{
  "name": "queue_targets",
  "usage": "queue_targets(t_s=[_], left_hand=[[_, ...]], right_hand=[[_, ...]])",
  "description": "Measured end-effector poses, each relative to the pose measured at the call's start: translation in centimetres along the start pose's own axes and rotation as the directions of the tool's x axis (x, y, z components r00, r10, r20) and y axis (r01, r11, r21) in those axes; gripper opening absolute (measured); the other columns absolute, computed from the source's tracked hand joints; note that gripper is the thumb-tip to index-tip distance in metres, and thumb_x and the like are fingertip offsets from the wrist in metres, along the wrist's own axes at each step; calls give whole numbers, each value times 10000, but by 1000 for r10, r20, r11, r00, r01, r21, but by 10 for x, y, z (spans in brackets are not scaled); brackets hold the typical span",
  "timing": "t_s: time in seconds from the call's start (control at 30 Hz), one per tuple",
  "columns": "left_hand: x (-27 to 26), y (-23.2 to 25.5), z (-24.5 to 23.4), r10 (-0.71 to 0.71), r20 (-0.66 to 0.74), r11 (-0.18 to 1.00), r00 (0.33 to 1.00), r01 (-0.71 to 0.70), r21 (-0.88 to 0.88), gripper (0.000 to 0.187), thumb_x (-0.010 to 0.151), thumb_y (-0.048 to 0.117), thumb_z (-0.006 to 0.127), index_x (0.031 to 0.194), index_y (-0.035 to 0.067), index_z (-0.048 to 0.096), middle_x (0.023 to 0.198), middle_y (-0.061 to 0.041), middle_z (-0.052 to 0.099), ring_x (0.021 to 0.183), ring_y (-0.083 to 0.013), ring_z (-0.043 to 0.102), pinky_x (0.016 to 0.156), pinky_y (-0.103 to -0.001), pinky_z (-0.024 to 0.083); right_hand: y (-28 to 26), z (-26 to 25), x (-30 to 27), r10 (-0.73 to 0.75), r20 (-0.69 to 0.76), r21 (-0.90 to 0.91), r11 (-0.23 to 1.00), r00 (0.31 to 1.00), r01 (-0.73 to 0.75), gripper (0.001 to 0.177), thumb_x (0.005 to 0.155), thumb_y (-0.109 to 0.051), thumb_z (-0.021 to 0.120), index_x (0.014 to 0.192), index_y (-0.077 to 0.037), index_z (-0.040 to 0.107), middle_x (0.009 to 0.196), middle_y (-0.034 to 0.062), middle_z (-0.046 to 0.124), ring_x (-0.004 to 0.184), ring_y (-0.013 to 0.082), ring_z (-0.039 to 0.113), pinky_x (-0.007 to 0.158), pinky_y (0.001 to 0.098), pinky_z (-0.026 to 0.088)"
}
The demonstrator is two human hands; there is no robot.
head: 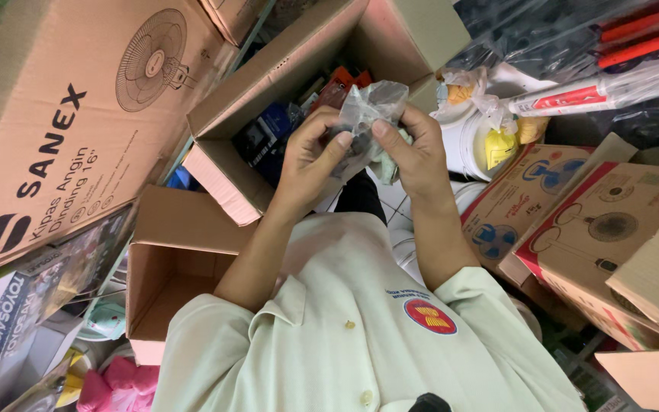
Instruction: The person removes packaged and loose hardware items from a cardboard box, wipes some of the items with a cloth, and places them into other boxes.
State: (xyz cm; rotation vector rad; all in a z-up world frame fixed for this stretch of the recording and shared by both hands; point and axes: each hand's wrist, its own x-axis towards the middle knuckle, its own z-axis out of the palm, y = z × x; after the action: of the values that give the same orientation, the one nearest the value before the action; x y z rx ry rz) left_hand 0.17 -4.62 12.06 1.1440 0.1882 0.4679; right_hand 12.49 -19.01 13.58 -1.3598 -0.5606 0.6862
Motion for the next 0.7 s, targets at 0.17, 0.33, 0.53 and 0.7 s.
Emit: queue_targets(t_s=[0.17,0.33,0.53,0.7], left_hand=[[9,-4,5,-5,-26,1000,1000,5,-11,103,1052,31,600,1145,-2,629,1136,-20,576,1062,-102,540,968,-255,441],[18,-3,12,-94,-49,994,994,91,-67,131,1042,19,583,1162,16,633,1123,-2,588,1069,-89,550,982,-253,448],[25,-4,16,-195,-55,977,979,189,-100,138,1032,31,591,1165,39,626,1034,36,600,924,-42,520,803,-213,437],[31,-7,21,-197,-78,980,977,197,-8,84,1049,73,596,1110,34,638,968,55,607,848,-27,511,732,-200,426]], right_hand=[[12,-7,4,134,21,288,948,991,-134,271,1017,-135,696,1246,10,677,1113,46,717,974,110,660,867,273,535],[26,-21,5,247,79,466,847,966,-255,279,1008,-124,680,1242,26,657,1131,87,724,1000,150,697,907,312,564],[36,-34,4,270,127,550,782,955,-294,286,1015,-115,682,1253,40,645,1112,115,722,958,170,708,872,325,569],[39,-42,6,263,158,538,786,952,-306,355,962,-115,695,1283,24,638,1140,108,725,994,174,708,915,327,564]])
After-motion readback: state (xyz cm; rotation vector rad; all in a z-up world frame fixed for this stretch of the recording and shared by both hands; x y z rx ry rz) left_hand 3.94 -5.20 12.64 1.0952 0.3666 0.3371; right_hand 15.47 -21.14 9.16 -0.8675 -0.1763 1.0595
